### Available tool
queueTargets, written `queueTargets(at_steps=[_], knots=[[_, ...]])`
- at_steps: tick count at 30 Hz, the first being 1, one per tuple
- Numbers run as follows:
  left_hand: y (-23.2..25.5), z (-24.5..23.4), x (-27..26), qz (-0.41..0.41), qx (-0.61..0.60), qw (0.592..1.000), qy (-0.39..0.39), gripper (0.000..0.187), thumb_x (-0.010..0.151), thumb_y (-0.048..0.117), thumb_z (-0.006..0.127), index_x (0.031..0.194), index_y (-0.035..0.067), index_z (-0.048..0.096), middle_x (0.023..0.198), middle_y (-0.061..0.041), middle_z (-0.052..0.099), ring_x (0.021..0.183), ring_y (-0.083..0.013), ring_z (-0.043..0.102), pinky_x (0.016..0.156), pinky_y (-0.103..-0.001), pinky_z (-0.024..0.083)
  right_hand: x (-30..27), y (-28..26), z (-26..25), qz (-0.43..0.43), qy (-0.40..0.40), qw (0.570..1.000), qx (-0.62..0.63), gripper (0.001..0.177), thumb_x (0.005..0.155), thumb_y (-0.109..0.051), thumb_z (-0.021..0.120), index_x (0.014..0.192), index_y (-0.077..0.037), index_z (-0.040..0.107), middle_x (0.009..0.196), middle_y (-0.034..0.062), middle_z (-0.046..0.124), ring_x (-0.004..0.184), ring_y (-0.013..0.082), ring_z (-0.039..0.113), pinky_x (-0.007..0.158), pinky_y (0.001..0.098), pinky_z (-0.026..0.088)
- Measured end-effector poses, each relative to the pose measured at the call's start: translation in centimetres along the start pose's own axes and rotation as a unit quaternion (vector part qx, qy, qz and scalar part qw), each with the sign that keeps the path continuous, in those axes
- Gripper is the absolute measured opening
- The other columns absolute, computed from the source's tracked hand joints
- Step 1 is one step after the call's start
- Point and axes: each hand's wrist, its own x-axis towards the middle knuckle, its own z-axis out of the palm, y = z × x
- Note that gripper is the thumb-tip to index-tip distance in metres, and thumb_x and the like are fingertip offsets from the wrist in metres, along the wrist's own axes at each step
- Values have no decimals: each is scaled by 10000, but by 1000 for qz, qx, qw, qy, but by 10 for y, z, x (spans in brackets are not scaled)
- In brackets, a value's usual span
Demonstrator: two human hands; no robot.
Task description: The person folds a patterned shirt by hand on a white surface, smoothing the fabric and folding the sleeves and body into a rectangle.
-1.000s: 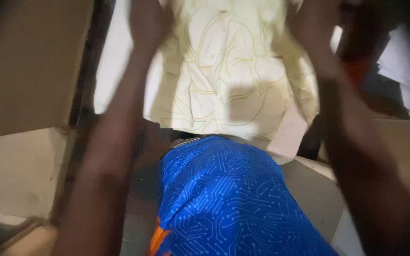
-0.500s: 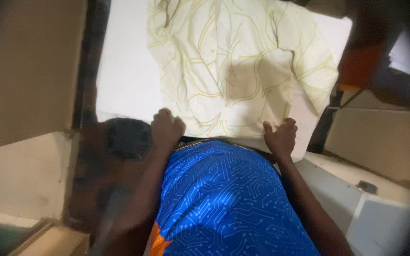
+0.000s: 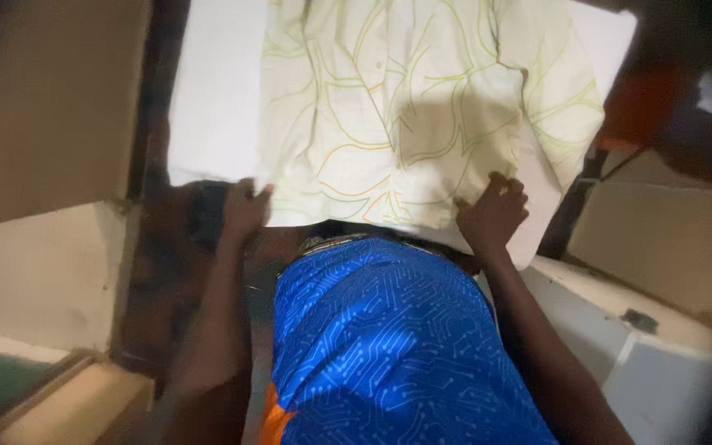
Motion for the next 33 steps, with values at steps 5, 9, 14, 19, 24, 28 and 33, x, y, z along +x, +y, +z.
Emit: queueTargets(at_steps=[5, 9, 14, 19, 24, 28, 33], knots=[[52, -3, -59, 120, 268, 915, 277, 488, 816, 222, 736, 1210, -58, 669, 1109, -272, 666, 1027, -432, 613, 887, -526, 471, 88, -26, 29, -291, 56, 937, 185, 268, 954, -284, 793, 1045, -56, 684, 1058, 161, 680, 1034, 398, 623, 905, 515, 509], [134, 56, -79, 303, 151, 937, 88, 190, 1010, 140, 614, 1118, 6, 696, 1199, -194, 685, 1122, -387, 619, 1011, -502, 471, 185, -71, 68, -378, -20, 877, 297, 99, 1012, -178, 716, 956, -108, 674, 970, 109, 732, 881, 349, 717, 764, 449, 577], [207, 140, -104, 274, 141, 951, -14, 438, 877, 227, 720, 1284, 82, 649, 1373, -238, 546, 1270, -444, 507, 1038, -522, 424, 248, -138, 87, -186, -145, 927, 291, 194, 905, -270, 754, 912, -96, 666, 966, 138, 719, 878, 305, 717, 782, 438, 564], [210, 156, -129, 215, 201, 949, -111, 567, 862, 237, 725, 1392, 124, 559, 1585, -212, 353, 1466, -459, 321, 1107, -523, 379, 242, -159, 103, -166, -170, 952, 191, 423, 866, -377, 812, 997, -29, 611, 1027, 186, 694, 978, 390, 675, 829, 504, 534], [191, 163, -135, 228, 145, 960, -69, 501, 904, 230, 710, 1358, 54, 592, 1588, -229, 385, 1481, -459, 323, 1128, -505, 376, 266, -159, 148, -196, -141, 957, 159, 378, 915, -348, 775, 1070, -36, 629, 1124, 235, 663, 1064, 456, 633, 889, 551, 500], [182, 168, -132, 217, 93, 971, -32, 401, 938, 203, 673, 1295, 22, 641, 1510, -226, 523, 1457, -409, 440, 1178, -445, 394, 313, -132, 136, -97, -188, 954, 211, 283, 919, -192, 653, 1120, -6, 581, 1145, 212, 685, 1058, 351, 704, 917, 479, 554], [189, 163, -126, 224, 20, 973, 46, 299, 969, 235, 670, 1212, 60, 670, 1301, -192, 684, 1280, -376, 608, 1080, -446, 486, 303, -121, 93, -224, -120, 945, 207, 287, 903, -238, 778, 1069, -50, 639, 943, 175, 715, 902, 340, 707, 816, 457, 543]])
